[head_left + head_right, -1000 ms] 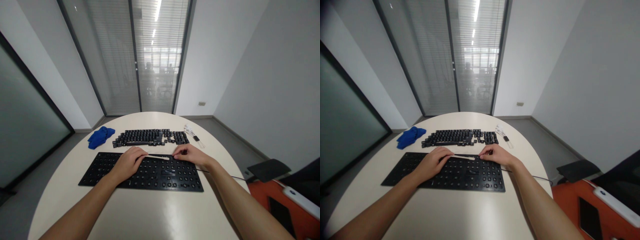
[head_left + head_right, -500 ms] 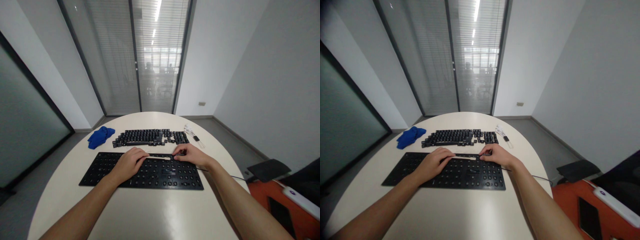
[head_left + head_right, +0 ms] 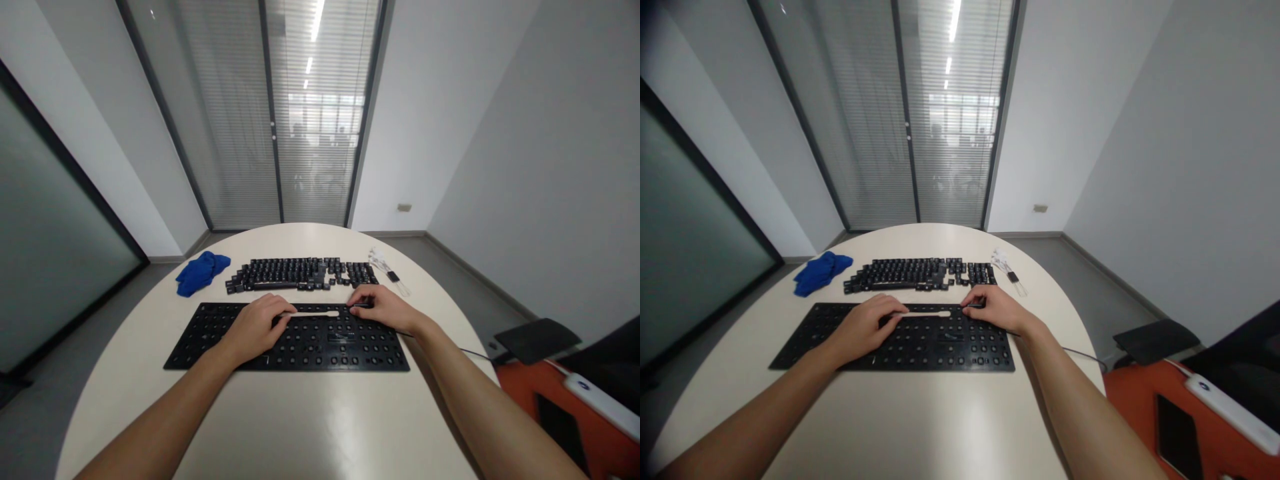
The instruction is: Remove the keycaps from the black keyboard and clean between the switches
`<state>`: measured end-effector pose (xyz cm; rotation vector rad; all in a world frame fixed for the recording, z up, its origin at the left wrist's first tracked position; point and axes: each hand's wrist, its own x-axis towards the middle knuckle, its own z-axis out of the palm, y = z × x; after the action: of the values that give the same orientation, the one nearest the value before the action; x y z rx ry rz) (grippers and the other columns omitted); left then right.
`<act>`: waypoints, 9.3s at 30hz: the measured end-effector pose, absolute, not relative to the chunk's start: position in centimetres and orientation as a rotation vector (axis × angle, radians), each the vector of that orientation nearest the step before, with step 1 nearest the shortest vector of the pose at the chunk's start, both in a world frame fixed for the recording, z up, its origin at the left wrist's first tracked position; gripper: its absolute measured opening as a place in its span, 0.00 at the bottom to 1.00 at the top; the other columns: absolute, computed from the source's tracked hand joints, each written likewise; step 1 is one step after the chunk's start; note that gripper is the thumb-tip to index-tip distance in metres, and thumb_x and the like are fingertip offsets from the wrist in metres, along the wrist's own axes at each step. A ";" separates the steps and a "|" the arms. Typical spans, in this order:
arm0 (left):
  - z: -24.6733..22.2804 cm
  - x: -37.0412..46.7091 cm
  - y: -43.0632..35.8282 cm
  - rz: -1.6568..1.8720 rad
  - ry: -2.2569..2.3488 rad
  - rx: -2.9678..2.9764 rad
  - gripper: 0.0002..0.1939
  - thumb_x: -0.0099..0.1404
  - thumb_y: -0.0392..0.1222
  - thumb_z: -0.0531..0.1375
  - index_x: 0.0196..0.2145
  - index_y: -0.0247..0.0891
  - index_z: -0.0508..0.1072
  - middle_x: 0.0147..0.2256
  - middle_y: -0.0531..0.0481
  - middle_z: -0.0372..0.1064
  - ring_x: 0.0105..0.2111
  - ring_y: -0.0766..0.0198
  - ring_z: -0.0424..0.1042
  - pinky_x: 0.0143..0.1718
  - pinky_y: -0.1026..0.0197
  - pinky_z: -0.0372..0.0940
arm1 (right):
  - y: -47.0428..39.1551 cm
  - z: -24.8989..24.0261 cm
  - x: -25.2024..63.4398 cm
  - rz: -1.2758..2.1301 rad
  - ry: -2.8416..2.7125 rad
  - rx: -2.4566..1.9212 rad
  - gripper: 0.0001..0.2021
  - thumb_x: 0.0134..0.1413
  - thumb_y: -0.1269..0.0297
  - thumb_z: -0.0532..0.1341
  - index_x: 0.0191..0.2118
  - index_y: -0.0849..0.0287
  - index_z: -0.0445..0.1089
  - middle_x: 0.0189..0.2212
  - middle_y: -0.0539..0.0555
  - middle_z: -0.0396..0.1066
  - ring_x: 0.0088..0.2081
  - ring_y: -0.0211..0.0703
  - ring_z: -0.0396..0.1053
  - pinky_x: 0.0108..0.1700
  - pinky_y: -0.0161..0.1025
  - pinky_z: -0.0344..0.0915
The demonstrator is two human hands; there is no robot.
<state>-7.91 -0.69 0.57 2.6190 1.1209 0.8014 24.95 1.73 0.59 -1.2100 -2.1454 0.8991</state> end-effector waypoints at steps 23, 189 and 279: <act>1.3 -9.1 -0.5 0.681 0.869 2.690 0.16 0.69 0.33 0.54 0.49 0.43 0.76 0.44 0.46 0.74 0.45 0.59 0.72 0.49 0.55 0.69 | 1.9 0.5 25.1 0.886 -2.140 -1.211 0.10 0.53 0.58 0.66 0.38 0.58 0.78 0.36 0.54 0.77 0.39 0.47 0.72 0.43 0.43 0.66; 2.3 -7.3 -2.7 0.531 0.717 2.752 0.12 0.63 0.34 0.60 0.42 0.47 0.80 0.37 0.53 0.75 0.38 0.62 0.71 0.43 0.59 0.64 | 1.7 0.6 24.7 0.876 -2.161 -1.177 0.14 0.52 0.53 0.68 0.39 0.57 0.76 0.38 0.53 0.75 0.40 0.46 0.70 0.45 0.43 0.65; -0.3 -7.7 0.1 0.829 1.138 2.459 0.12 0.71 0.39 0.57 0.47 0.42 0.79 0.42 0.47 0.75 0.42 0.59 0.72 0.47 0.56 0.65 | 0.6 1.4 22.6 0.672 -2.303 -1.117 0.11 0.59 0.67 0.60 0.47 0.55 0.74 0.44 0.55 0.76 0.45 0.46 0.73 0.50 0.45 0.68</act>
<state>-7.71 0.08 -0.28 2.4594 1.1378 0.8290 22.55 0.63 1.40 -1.1167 -2.3028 0.6723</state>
